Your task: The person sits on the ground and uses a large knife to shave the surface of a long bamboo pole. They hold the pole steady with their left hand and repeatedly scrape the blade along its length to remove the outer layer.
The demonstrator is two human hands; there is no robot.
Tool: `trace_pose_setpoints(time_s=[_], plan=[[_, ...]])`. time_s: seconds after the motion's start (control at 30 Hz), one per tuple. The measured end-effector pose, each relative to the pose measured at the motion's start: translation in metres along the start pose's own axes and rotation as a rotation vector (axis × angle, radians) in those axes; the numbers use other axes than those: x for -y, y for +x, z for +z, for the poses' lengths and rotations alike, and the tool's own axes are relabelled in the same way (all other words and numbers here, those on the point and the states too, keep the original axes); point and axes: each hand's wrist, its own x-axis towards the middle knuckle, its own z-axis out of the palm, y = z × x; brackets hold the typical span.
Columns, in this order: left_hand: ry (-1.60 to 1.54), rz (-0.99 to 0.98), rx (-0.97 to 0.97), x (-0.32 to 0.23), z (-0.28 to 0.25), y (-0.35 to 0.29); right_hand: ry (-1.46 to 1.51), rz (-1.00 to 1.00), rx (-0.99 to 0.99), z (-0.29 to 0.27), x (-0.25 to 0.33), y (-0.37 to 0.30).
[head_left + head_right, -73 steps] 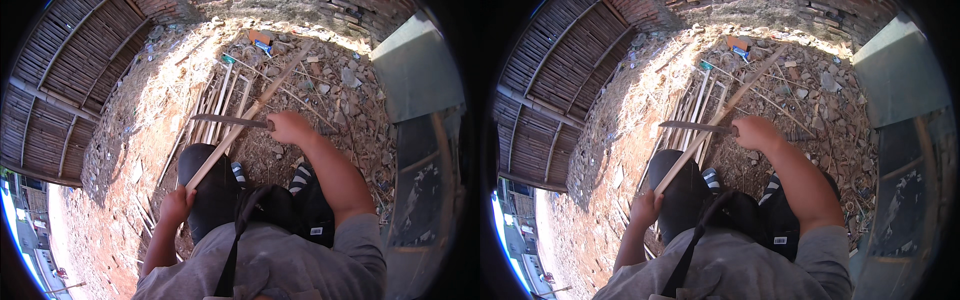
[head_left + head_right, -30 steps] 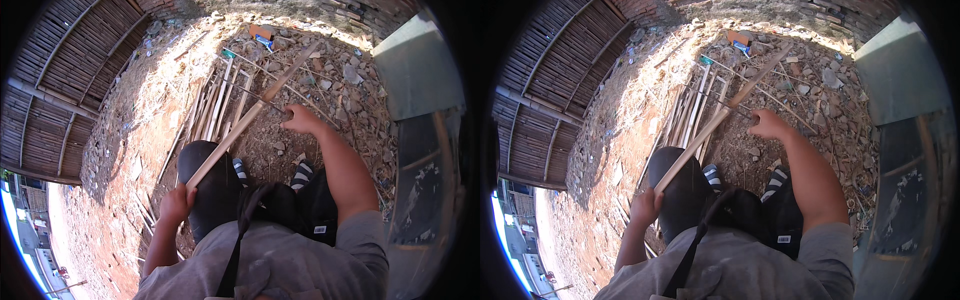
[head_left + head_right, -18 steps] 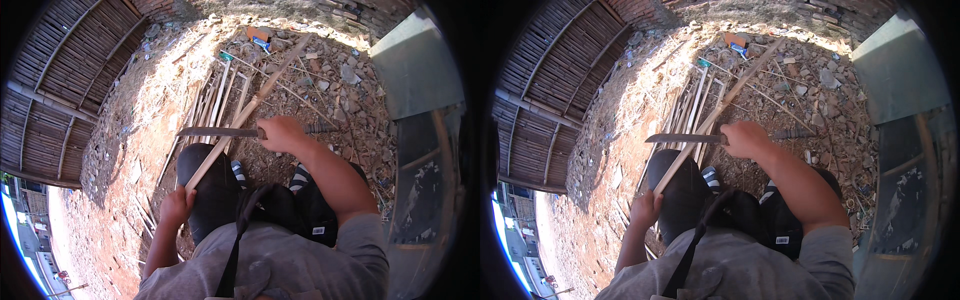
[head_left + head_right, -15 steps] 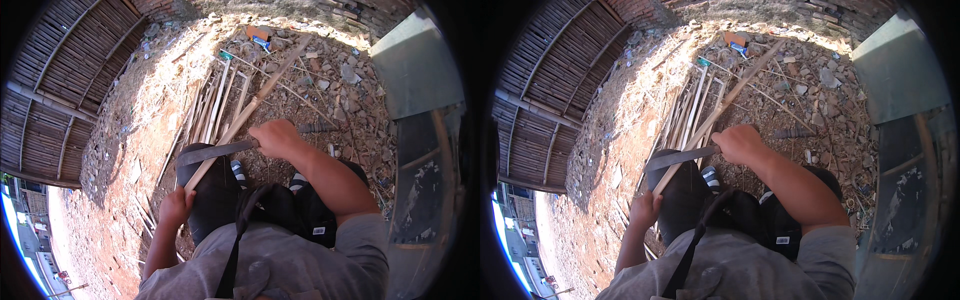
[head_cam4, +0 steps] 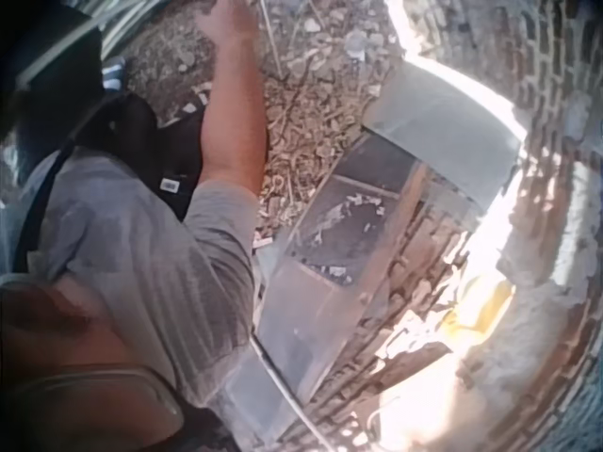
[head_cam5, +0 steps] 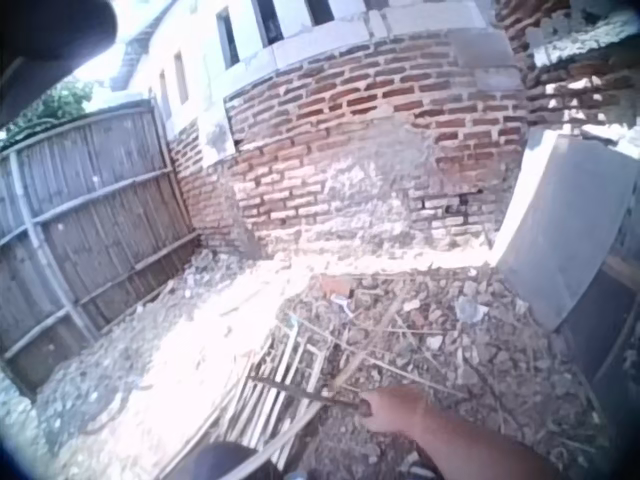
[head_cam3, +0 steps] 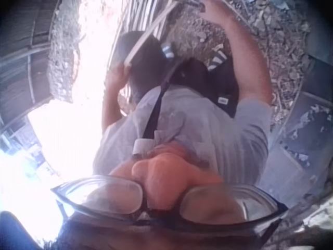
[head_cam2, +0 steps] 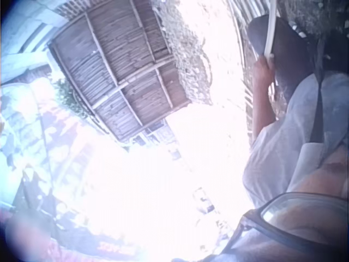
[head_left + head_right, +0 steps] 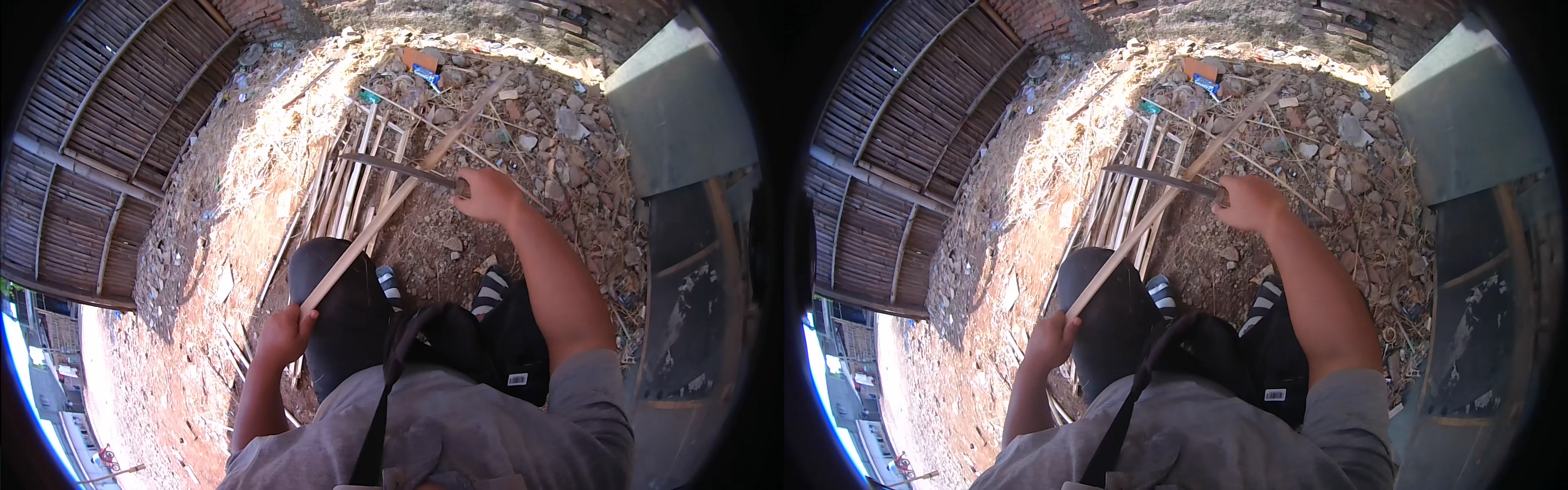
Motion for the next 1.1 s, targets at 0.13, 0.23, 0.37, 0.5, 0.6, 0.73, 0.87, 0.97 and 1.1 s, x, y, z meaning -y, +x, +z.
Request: trace_pose_setpoints(time_s=[0.13,0.23,0.37,0.5,0.6,0.73,0.87,0.97,1.1], plan=[[-0.083,0.034,0.016,0.004,-0.002,0.002,0.015,-0.156,0.042,0.007,0.036,-0.011],[-0.076,0.071,-0.028,0.013,0.004,0.001,-0.121,-0.268,0.043,0.01,0.061,-0.019],[0.006,0.033,-0.047,0.012,0.012,-0.011,-0.008,0.067,-0.109,0.004,0.001,0.009],[0.074,0.007,-0.078,0.005,0.008,-0.001,-0.094,0.066,-0.001,0.019,-0.021,0.009],[0.099,-0.036,-0.081,0.002,0.011,-0.007,0.063,0.079,-0.014,0.017,-0.009,0.01],[0.098,-0.026,-0.108,0.0,0.015,-0.007,0.062,-0.056,-0.037,0.013,-0.006,0.001],[0.095,-0.033,-0.092,0.001,0.017,-0.007,-0.114,-0.278,0.022,0.008,0.042,-0.012],[0.112,-0.049,-0.066,-0.001,0.014,-0.007,-0.194,-0.414,0.006,0.032,0.071,-0.018],[0.132,-0.074,-0.025,0.004,0.017,-0.016,-0.143,-0.119,-0.069,0.027,0.003,0.008]])
